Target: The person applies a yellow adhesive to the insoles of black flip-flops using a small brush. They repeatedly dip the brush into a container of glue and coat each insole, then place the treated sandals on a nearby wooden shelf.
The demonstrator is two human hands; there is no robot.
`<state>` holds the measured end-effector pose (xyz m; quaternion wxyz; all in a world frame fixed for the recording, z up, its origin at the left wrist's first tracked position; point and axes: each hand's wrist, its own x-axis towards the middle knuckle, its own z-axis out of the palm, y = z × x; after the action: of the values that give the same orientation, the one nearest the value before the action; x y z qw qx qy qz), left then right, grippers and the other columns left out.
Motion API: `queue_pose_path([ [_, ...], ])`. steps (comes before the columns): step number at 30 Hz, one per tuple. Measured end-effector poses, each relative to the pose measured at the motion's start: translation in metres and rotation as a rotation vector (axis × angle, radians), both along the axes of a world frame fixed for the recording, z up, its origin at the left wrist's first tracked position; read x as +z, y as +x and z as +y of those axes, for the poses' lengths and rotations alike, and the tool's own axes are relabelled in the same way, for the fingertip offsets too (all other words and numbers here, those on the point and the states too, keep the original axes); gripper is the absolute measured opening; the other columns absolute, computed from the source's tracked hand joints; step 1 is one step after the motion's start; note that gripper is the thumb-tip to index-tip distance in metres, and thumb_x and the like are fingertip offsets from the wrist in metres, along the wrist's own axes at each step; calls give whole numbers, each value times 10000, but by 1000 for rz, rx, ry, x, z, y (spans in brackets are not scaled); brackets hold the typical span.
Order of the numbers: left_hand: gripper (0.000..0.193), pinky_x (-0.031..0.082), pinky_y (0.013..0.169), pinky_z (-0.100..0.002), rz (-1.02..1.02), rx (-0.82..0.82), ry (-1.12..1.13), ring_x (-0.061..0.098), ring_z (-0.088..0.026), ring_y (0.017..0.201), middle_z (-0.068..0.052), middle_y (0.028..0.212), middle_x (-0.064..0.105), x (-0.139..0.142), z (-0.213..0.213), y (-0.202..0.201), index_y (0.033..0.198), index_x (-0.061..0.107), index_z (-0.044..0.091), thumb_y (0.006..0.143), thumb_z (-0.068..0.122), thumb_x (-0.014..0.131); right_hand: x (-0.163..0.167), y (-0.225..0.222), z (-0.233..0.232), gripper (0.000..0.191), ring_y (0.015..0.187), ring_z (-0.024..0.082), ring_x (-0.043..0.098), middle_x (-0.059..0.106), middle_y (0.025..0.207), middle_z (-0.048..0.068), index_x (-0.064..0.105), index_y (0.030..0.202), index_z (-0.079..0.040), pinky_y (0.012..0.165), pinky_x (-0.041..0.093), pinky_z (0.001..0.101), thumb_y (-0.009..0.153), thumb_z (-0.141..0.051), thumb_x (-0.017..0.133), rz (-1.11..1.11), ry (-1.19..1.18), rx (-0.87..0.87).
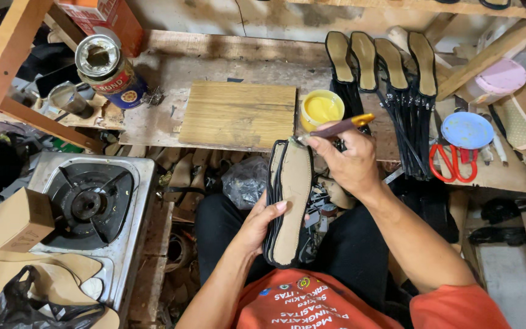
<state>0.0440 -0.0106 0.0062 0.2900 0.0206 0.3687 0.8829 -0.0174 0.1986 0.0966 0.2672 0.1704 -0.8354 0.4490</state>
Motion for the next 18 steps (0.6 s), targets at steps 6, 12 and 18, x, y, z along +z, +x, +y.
queue_pose_path([
  [6,622,622,824,-431,10,12,-19,721,-293,993,-175,1217,661,-5,-2,-5,1485,421,64,927,223,648,-9,1,7,186,854,137,721,770,935,65,743,1042,-22,786,575,294,922,-154,794,-210,2,272],
  [12,726,634,785,-401,-194,-17,310,746,-290,926,-257,1137,694,-21,-3,-17,1420,490,-66,984,501,609,-35,20,3,184,807,119,734,777,898,36,748,1007,-46,719,596,290,905,-197,774,-470,-17,355],
  [18,507,605,881,-379,-29,250,114,701,-223,1028,-129,1213,667,-21,-2,-29,1427,495,61,974,240,637,-52,47,-11,198,872,169,744,765,947,71,730,1000,-40,777,579,307,905,-205,781,-278,23,353],
])
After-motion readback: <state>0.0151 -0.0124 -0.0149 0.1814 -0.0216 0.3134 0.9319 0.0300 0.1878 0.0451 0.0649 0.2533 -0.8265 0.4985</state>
